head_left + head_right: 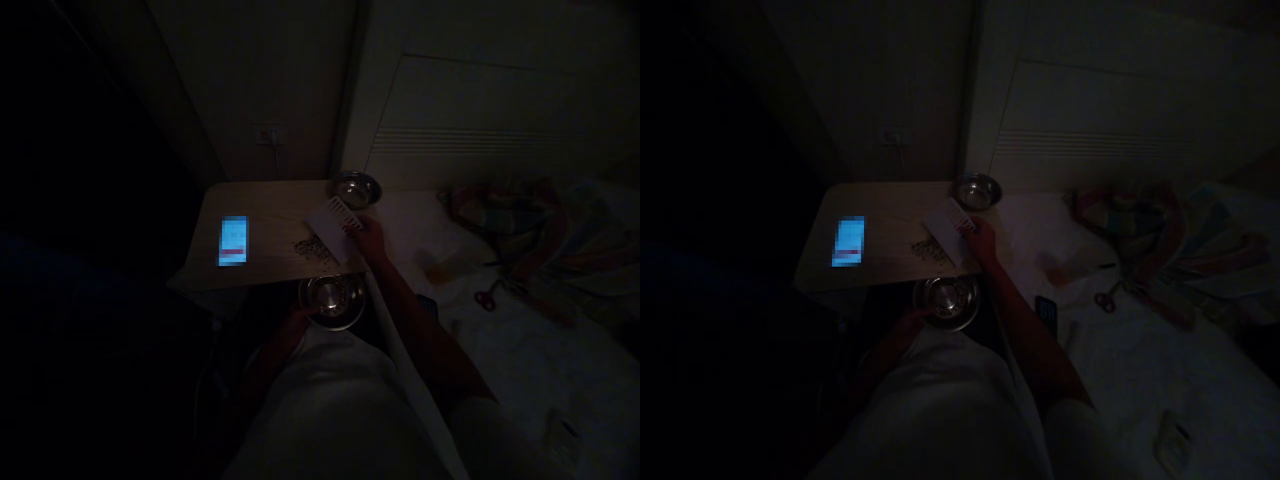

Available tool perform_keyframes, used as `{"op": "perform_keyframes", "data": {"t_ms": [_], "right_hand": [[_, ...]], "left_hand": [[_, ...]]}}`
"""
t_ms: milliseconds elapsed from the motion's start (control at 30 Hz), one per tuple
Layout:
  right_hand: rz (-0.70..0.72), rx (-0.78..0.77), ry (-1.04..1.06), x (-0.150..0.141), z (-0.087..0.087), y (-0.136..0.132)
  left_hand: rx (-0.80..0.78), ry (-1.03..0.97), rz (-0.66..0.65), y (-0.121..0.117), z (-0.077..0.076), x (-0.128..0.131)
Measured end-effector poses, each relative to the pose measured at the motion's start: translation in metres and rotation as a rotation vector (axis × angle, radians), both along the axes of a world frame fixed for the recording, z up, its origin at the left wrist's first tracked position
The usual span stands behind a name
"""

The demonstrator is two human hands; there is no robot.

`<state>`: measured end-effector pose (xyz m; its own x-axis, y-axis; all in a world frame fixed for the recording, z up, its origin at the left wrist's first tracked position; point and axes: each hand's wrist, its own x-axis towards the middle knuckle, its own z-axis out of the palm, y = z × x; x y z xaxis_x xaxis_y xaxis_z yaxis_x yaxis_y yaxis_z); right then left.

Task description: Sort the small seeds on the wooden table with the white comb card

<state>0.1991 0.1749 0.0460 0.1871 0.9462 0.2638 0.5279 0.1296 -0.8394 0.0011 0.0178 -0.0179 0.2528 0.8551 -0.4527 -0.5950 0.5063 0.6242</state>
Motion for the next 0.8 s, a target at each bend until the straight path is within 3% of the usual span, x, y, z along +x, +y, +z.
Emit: {"op": "perform_keyframes", "data": {"t_ms": [267,400,633,800], "right_hand": [[0.053,0.025,0.123,0.046,0.026,-0.021],[0.091,0.0,0.025,0.064,0.034,-0.046],[0.087,-0.033,-0.188,0.085,0.034,-0.085],[0.058,-0.09,-0.193,0.092,0.023,-0.095]], "left_hand": [[-0.007,0.024,-0.011,0.0,-0.005,0.002],[-0.028,0.049,-0.029,-0.002,-0.007,0.002],[-0.036,0.073,-0.027,-0.007,0.0,-0.005],[-0.029,0.055,-0.017,-0.006,0.008,-0.005]]}}
